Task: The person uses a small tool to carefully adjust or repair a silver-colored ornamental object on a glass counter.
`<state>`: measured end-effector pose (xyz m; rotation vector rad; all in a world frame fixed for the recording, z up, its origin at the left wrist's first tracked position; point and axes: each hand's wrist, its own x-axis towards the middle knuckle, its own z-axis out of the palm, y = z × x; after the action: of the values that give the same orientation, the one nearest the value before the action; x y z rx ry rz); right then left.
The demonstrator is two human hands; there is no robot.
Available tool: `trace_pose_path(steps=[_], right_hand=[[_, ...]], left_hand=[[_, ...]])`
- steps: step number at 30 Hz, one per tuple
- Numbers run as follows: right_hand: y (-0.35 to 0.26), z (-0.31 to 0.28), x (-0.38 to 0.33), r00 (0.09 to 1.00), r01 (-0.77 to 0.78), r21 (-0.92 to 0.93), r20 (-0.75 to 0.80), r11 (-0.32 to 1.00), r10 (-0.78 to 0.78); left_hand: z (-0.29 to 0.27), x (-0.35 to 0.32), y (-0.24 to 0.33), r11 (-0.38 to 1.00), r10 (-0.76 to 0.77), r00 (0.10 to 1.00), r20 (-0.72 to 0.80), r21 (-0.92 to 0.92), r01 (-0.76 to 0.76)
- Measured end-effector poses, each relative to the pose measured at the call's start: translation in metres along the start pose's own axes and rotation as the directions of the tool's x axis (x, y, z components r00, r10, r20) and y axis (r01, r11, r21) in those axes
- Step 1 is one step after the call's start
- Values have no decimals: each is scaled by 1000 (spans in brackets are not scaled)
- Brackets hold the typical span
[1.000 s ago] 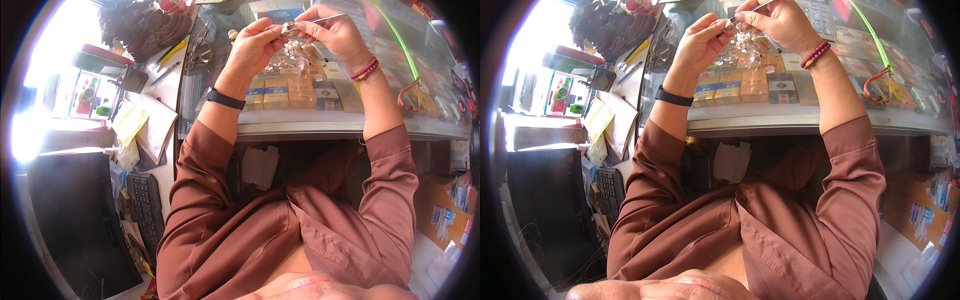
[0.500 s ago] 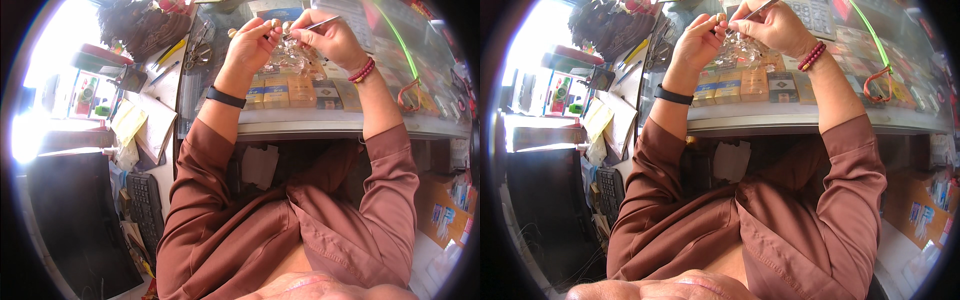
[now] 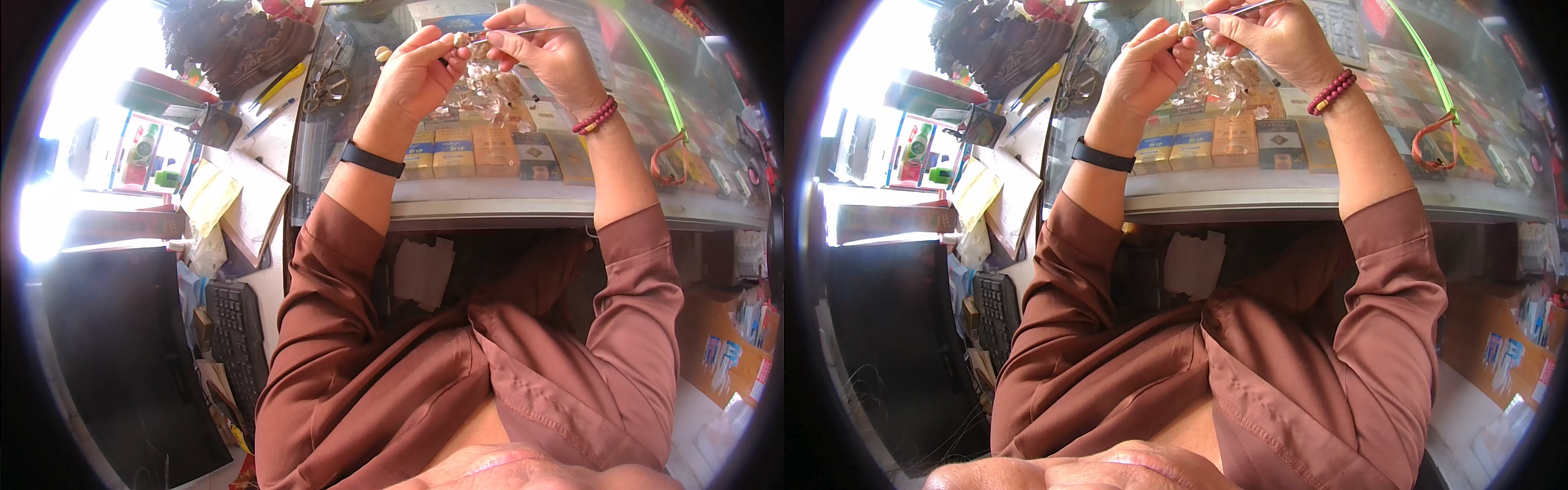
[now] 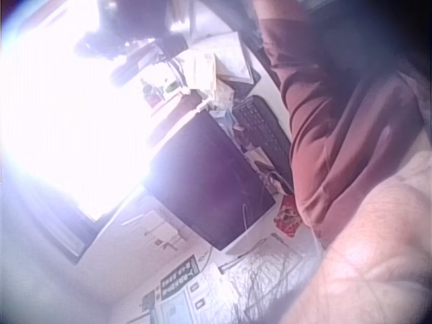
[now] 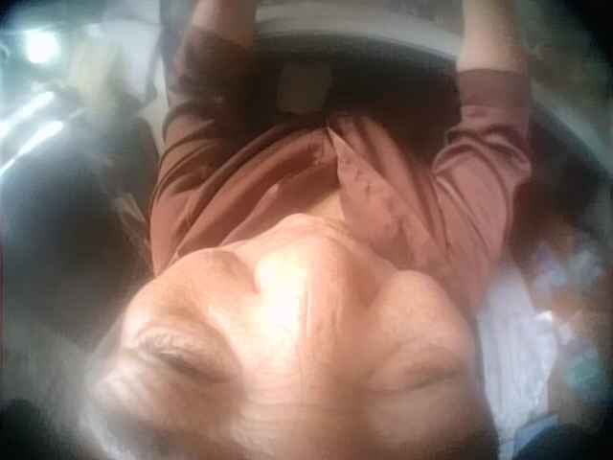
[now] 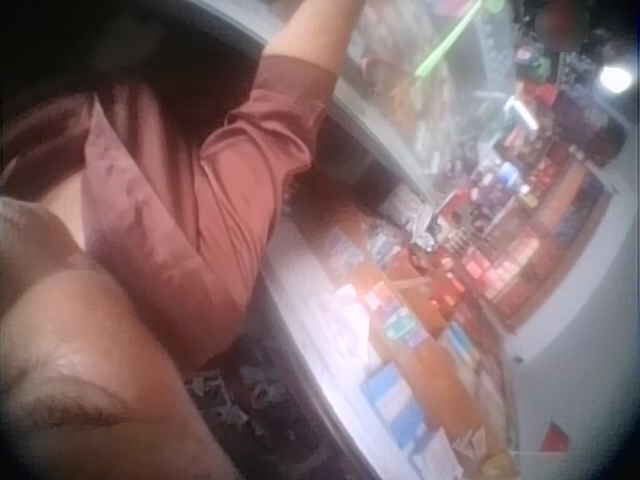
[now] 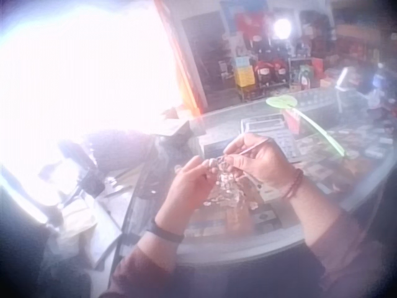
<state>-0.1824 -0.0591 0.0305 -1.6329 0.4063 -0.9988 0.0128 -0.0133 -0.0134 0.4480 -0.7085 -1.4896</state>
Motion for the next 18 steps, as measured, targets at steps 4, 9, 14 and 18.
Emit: trace_pose_path(steps=[4,9,14,18], right_hand=[[1,1,1,1000,-12,16,-1,1000,12],[-2,4,0,1000,16,19,23,1000,-17],[-2,6,0,999,22,-50,36,998,-20],[-5,9,-2,1000,21,-116,2,993,-21]], left_hand=[[-1,1,-2,1000,11,1000,-7,21,-10],[1,0,-4,993,50,997,-62,114,-43],[1,-1,-5,981,97,993,-70,178,-83],[5,-2,-7,965,125,989,-78,241,-103]])
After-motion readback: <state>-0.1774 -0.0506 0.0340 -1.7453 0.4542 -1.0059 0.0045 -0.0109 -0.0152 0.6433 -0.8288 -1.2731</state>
